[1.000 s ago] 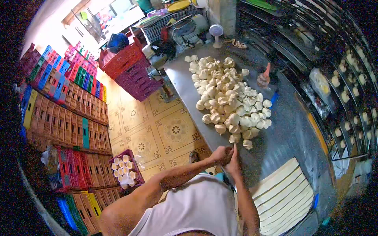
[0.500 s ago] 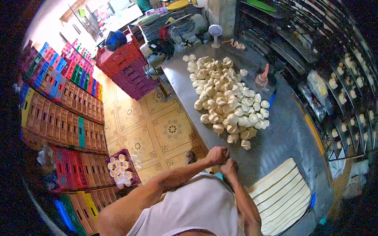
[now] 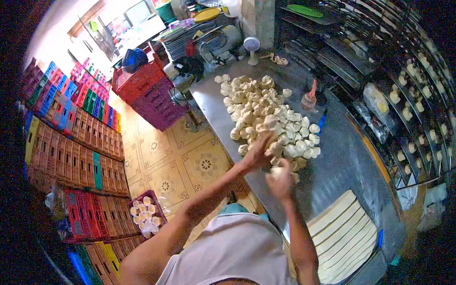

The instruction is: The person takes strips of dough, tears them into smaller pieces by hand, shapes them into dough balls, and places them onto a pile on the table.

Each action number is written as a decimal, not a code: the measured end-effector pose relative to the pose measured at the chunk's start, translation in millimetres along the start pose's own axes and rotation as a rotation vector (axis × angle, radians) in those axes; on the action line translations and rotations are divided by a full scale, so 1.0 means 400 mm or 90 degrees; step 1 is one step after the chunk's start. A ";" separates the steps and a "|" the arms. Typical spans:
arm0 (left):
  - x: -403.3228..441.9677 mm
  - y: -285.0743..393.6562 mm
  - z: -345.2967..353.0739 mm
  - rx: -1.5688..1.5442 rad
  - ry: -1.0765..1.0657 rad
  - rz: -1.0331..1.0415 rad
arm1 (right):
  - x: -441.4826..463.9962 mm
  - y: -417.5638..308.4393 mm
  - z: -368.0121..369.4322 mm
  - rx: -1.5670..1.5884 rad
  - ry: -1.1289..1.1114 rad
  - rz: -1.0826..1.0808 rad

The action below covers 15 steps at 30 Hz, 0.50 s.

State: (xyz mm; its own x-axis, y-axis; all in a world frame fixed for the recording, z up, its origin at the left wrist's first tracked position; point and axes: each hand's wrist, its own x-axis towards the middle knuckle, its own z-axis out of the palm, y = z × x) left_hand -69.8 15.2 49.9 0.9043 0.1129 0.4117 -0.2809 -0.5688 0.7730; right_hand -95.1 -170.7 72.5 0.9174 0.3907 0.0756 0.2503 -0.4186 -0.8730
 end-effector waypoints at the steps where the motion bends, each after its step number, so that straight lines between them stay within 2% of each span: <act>1: -0.048 0.005 -0.010 -0.106 -0.118 -0.074 | -0.007 0.096 0.026 0.147 0.029 -0.008; 3: -0.171 -0.062 0.055 -0.064 -0.346 -0.140 | -0.093 0.387 0.090 0.144 -0.230 0.230; 4: -0.349 -0.207 0.176 -0.063 -0.352 -0.139 | -0.120 0.357 0.093 0.148 -0.227 0.234; 5: -0.478 -0.328 0.341 -0.373 -0.373 -0.281 | -0.165 0.290 0.098 -0.048 -0.276 0.145; 6: -0.492 -0.238 0.267 -0.373 -0.377 -0.282 | -0.194 0.238 0.081 -0.244 -0.324 0.050; 7: -0.443 -0.136 0.228 -0.435 -0.385 -0.437 | -0.201 0.217 0.051 -0.239 -0.325 0.050; 8: -0.397 -0.028 0.176 -0.492 -0.387 -0.598 | -0.206 0.199 0.029 -0.151 -0.267 0.059; 9: -0.392 -0.030 0.184 -0.486 -0.383 -0.605 | -0.211 0.194 0.014 -0.065 -0.211 0.068; 11: -0.376 0.008 0.206 -0.096 -0.284 -0.448 | -0.227 0.192 -0.013 -0.072 -0.188 0.027; 12: -0.360 0.059 0.208 -0.076 -0.212 -0.438 | -0.208 0.174 -0.016 -0.113 -0.223 0.095; 13: -0.335 0.080 0.212 -0.078 -0.225 -0.434 | -0.185 0.148 -0.026 -0.156 -0.253 0.167; 15: -0.306 0.108 0.234 0.000 -0.123 -0.282 | -0.154 0.148 -0.032 -0.126 -0.207 0.169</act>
State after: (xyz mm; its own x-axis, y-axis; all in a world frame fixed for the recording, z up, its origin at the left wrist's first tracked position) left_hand -162.4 -99.6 -12.3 0.9799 0.1917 -0.0544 0.1452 -0.4999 0.8538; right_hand -133.0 -229.9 22.3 0.8207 0.4728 -0.3208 0.1031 -0.6747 -0.7309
